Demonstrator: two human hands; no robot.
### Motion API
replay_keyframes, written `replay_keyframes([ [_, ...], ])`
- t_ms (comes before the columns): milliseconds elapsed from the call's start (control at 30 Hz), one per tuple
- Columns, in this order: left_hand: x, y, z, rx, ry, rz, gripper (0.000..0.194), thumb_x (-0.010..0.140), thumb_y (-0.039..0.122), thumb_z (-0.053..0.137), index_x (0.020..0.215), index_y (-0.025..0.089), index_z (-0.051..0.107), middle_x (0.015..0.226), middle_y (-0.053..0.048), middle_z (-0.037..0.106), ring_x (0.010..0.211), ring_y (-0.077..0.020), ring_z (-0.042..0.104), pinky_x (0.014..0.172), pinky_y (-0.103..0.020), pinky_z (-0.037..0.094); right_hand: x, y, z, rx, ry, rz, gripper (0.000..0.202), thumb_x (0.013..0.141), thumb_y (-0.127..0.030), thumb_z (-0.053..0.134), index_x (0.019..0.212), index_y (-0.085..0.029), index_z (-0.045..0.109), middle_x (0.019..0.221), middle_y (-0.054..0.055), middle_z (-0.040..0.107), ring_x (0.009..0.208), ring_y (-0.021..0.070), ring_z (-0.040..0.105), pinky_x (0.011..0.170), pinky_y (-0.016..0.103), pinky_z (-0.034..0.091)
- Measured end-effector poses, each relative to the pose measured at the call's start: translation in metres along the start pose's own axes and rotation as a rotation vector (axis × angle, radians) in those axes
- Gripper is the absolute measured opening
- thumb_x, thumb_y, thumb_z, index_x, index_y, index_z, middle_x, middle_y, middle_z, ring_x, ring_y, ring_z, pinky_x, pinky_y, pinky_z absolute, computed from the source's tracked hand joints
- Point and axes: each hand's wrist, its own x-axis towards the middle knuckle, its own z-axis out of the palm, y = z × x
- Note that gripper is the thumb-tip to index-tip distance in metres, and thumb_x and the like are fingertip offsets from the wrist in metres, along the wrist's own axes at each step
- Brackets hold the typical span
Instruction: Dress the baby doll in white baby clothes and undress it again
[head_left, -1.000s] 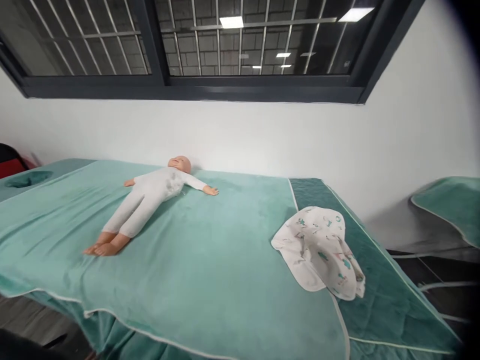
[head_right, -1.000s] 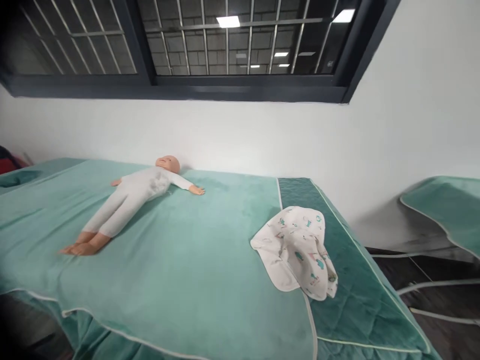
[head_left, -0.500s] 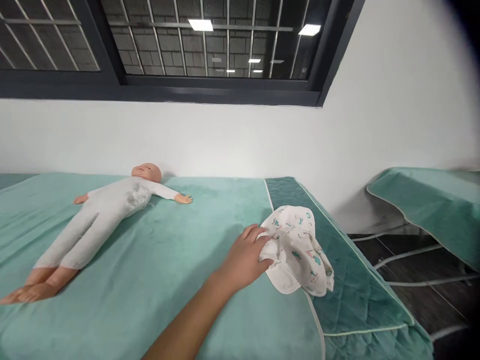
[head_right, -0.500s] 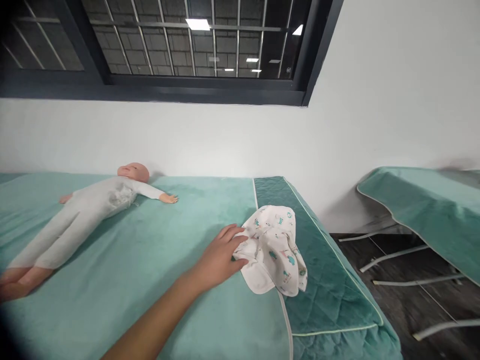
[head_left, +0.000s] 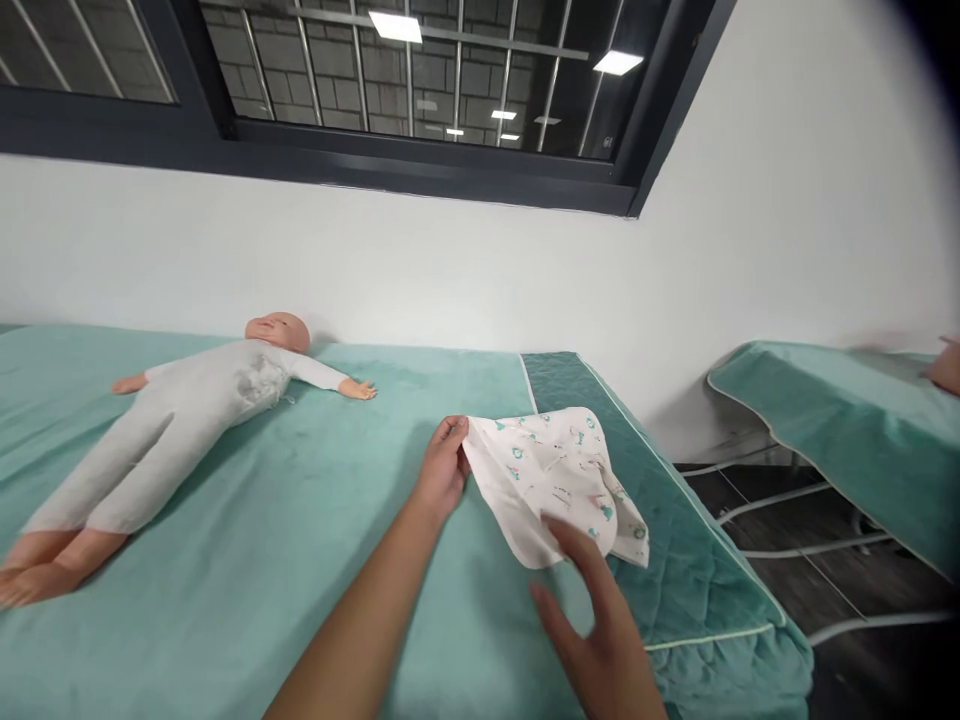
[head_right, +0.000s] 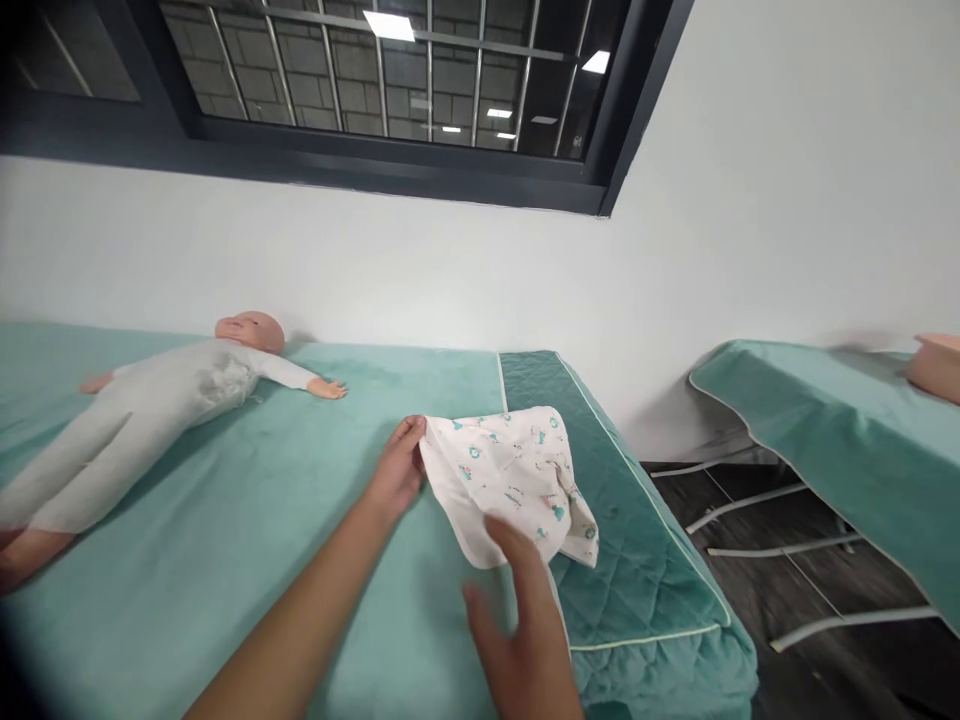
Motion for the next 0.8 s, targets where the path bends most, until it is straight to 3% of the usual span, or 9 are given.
replay_keyframes([
  [100,0.0,0.006,-0.004,-0.091,-0.005,-0.05,0.038,0.069,0.041,0.082,0.08,0.018,0.054,0.064,0.007,0.053,0.053,-0.0055,0.048,0.05,-0.018,0.038,0.04,0.016,0.006,-0.385,0.134,-0.225,0.055,0.088,-0.027,0.06,0.141,-0.024,0.045,0.15,0.011,0.044,0.141,0.0324,0.033,0.116,0.058,0.024],
  [200,-0.002,0.013,-0.007,-0.115,-0.015,-0.07,0.035,0.07,0.037,0.082,0.078,0.017,0.054,0.063,0.007,0.053,0.053,-0.0052,0.049,0.05,-0.018,0.038,0.065,0.026,-0.004,-0.604,0.187,-0.226,0.046,0.086,-0.023,0.06,0.132,-0.023,0.053,0.144,0.011,0.05,0.135,0.0331,0.039,0.113,0.057,0.025],
  [300,-0.001,0.017,-0.009,-0.157,0.005,-0.058,0.033,0.069,0.033,0.081,0.078,0.017,0.054,0.065,0.007,0.054,0.055,-0.0053,0.05,0.051,-0.018,0.039,0.078,0.023,-0.033,-0.666,0.17,-0.177,0.03,0.089,-0.022,0.054,0.118,-0.023,0.062,0.135,0.01,0.057,0.124,0.033,0.048,0.105,0.049,0.036],
  [400,0.0,0.016,-0.008,-0.182,0.0,-0.054,0.035,0.071,0.035,0.08,0.071,0.017,0.05,0.059,0.007,0.049,0.051,-0.0049,0.046,0.048,-0.018,0.034,0.097,0.009,-0.069,-0.631,0.079,-0.067,0.025,0.095,-0.028,0.043,0.099,-0.023,0.068,0.114,0.011,0.066,0.097,0.0294,0.062,0.082,0.042,0.046],
  [567,0.001,0.012,-0.003,-0.132,-0.155,-0.134,0.052,0.079,0.05,0.069,0.055,0.019,0.035,0.046,0.007,0.032,0.042,-0.0056,0.03,0.042,-0.023,0.024,0.152,-0.027,-0.106,-0.622,0.113,0.021,0.029,0.092,-0.032,0.043,0.073,-0.024,0.063,0.061,0.006,0.058,0.065,0.0278,0.057,0.069,0.046,0.045],
  [633,0.001,0.01,-0.003,-0.075,-0.17,-0.124,0.052,0.079,0.051,0.068,0.053,0.019,0.036,0.046,0.007,0.034,0.042,-0.006,0.031,0.043,-0.023,0.025,0.17,-0.05,-0.098,-0.41,0.173,-0.063,0.026,0.092,-0.032,0.043,0.08,-0.026,0.065,0.063,0.004,0.06,0.069,0.028,0.058,0.071,0.048,0.048],
  [700,0.001,0.008,-0.005,-0.037,-0.152,-0.107,0.051,0.078,0.052,0.068,0.052,0.019,0.037,0.046,0.006,0.035,0.042,-0.0065,0.033,0.043,-0.023,0.028,0.176,-0.079,-0.074,-0.288,0.163,-0.157,0.026,0.094,-0.031,0.042,0.106,-0.031,0.064,0.091,0.004,0.07,0.087,0.0282,0.063,0.078,0.046,0.051],
  [733,0.001,0.008,-0.007,-0.013,-0.126,-0.076,0.05,0.077,0.052,0.068,0.053,0.019,0.04,0.046,0.006,0.037,0.043,-0.0073,0.036,0.044,-0.024,0.032,0.173,-0.093,-0.057,-0.226,0.09,-0.217,0.03,0.094,-0.032,0.044,0.118,-0.034,0.061,0.106,0.003,0.07,0.095,0.0267,0.064,0.084,0.044,0.052],
  [800,0.002,0.008,-0.011,0.062,-0.058,0.034,0.042,0.076,0.052,0.068,0.057,0.02,0.048,0.052,0.003,0.048,0.049,-0.0115,0.048,0.05,-0.026,0.041,0.156,-0.116,-0.021,-0.044,-0.29,-0.388,0.043,0.096,-0.034,0.046,0.139,-0.033,0.048,0.136,0.004,0.059,0.123,0.0257,0.055,0.104,0.044,0.045],
])
